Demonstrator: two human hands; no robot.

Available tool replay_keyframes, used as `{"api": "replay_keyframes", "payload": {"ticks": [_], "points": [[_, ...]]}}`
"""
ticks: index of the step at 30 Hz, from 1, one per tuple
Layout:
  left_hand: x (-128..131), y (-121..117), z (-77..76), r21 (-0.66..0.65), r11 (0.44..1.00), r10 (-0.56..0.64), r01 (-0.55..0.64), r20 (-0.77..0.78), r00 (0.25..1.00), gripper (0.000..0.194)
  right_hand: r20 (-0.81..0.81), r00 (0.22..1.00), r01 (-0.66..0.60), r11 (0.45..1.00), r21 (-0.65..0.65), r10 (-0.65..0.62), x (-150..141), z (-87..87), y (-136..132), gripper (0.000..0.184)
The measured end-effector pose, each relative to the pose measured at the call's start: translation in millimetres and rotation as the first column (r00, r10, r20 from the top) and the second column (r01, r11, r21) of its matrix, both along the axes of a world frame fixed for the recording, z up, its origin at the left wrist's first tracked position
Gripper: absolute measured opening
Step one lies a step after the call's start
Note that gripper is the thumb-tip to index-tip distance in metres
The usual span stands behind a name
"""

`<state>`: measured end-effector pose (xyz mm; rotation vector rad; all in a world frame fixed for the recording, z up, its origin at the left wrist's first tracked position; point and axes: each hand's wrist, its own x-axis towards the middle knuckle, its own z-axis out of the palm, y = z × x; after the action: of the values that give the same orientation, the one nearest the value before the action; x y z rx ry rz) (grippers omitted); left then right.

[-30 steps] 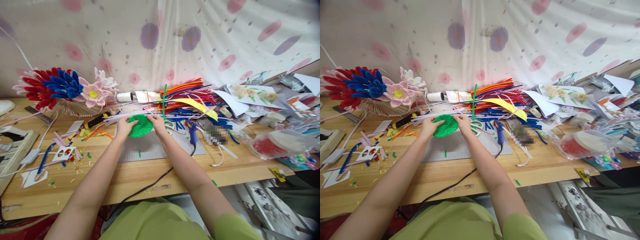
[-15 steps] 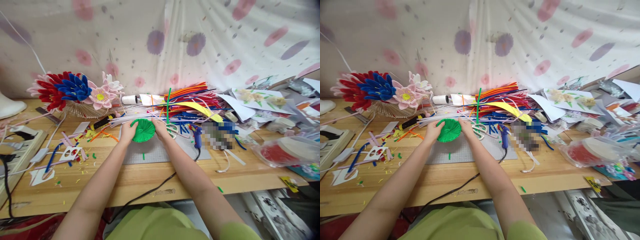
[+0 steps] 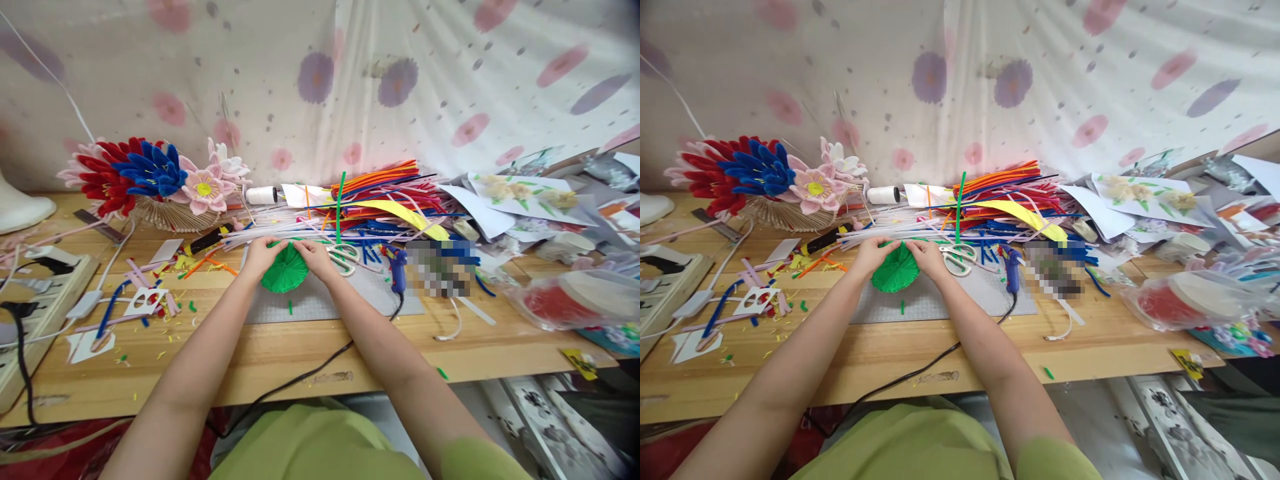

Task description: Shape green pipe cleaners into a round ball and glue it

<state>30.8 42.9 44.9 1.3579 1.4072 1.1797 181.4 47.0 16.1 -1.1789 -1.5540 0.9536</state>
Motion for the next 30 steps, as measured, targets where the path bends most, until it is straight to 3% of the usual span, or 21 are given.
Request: {"api": "replay_keyframes", "payload": {"ticks": [7,12,15,19,24,30], "points": [[7,-1,1.3,-0.072,0.991,0.124,-0.111,0.209,0.97,0.031,0.018,0.998,-0.067,0.998,-0.003,0.067,3,6.2,0,0.035],[9,-3,3.4,-0.109,0.982,0.171,-0.152,0.185,0.968,0.031,-0.048,0.991,-0.127,0.991,-0.051,0.125,2,8.5,1,0.033],[5,-2,5.8,-0.105,0.988,0.128,-0.113,0.152,0.98,0.035,-0.054,0.995,-0.084,0.996,-0.018,0.083,1,10.7,4,0.029],[-2,-4,10.8,-0.169,0.985,0.007,0.026,0.194,0.981,0.048,-0.032,0.998,0.051,0.999,0.004,-0.051,0,11.0,8,0.025],[-5,-7,6.2,-0.014,0.999,-0.044,0.045,0.042,0.998,0.03,-0.005,1.0,0.005,0.998,0.07,-0.005,-6,9.6,6,0.023],[-4,-2,-7.9,0.078,0.996,0.047,-0.045,-0.019,0.999,0.024,0.112,0.993,-0.043,0.99,0.136,0.027,-10,19.0,2,0.016]]}}
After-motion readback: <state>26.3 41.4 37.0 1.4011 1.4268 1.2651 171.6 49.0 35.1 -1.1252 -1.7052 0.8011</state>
